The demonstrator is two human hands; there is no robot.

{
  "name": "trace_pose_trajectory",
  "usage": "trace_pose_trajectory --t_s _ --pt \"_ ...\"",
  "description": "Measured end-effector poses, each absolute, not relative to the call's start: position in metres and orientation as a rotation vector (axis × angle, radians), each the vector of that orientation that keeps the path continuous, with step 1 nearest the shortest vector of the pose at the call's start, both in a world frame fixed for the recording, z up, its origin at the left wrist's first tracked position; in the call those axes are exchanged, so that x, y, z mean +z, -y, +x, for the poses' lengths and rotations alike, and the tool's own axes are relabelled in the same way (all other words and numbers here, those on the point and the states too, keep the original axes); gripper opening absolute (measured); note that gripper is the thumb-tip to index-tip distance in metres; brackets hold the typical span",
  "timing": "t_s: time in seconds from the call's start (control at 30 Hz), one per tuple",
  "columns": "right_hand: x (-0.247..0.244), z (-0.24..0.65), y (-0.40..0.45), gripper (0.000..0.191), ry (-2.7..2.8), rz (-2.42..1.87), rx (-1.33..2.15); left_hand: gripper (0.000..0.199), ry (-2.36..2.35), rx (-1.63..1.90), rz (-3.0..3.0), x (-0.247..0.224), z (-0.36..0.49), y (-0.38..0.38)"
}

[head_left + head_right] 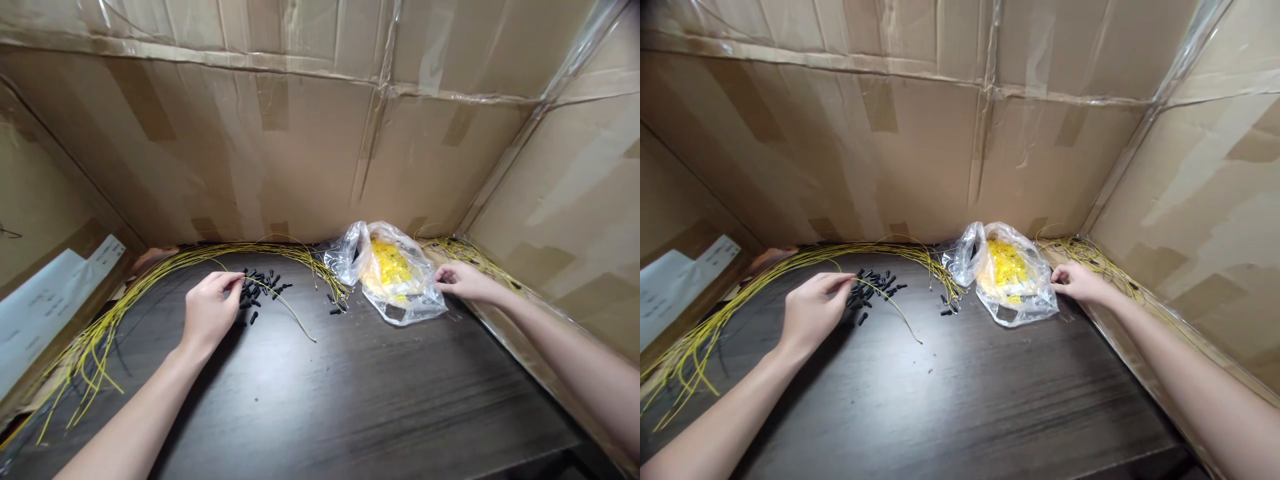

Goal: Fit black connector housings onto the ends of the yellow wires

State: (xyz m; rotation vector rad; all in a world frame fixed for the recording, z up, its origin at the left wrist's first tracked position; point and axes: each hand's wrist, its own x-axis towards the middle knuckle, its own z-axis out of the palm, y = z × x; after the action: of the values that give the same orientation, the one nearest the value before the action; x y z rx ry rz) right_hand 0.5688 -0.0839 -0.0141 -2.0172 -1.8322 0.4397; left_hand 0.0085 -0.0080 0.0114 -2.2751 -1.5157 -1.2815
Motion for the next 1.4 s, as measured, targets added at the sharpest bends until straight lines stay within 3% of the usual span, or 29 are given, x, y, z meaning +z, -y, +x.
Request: trace_pose_trajectory --t_s 0.27,0.4,0.57,0.7,0.87,1.03,1.13,1.2,1.4 --pt "-0.005 0.579 0.084 0.011 1.360 -2.203 0.014 0.019 1.533 -1.299 -2.288 0.012 0.007 0.009" --pt "0.005 0.604 0.080 0.014 1.128 -2.231 -0.140 0.019 1.547 -1.301 -2.299 0.012 0.008 0.009" --pt "0.005 0.615 0.067 0.020 1.012 -2.279 -0.039 0.018 1.544 -1.301 -2.300 0.012 0.007 0.009" --pt "0.006 0.605 0.054 0.005 1.086 -2.278 -0.006 0.017 1.570 -1.280 -2.302 0.012 0.007 0.010" --pt "0.006 0.583 0.052 0.018 1.293 -2.197 0.019 0.017 1.574 -1.266 -2.306 0.013 0.008 0.010" --pt "-0.005 0.574 0.074 0.029 1.825 -2.056 0.552 0.016 1.576 -1.284 -2.306 0.013 0.010 0.011" --pt "-0.009 0.569 0.084 0.057 1.887 -2.060 0.353 0.016 1.579 -1.290 -2.313 0.013 0.012 0.012" --pt "-0.009 0.566 0.086 0.065 1.871 -2.078 0.148 0.017 1.575 -1.302 -2.310 0.013 0.012 0.013" --pt "-0.013 0.565 0.079 0.022 1.868 -2.156 0.175 0.017 1.557 -1.309 -2.311 0.013 0.011 0.013"
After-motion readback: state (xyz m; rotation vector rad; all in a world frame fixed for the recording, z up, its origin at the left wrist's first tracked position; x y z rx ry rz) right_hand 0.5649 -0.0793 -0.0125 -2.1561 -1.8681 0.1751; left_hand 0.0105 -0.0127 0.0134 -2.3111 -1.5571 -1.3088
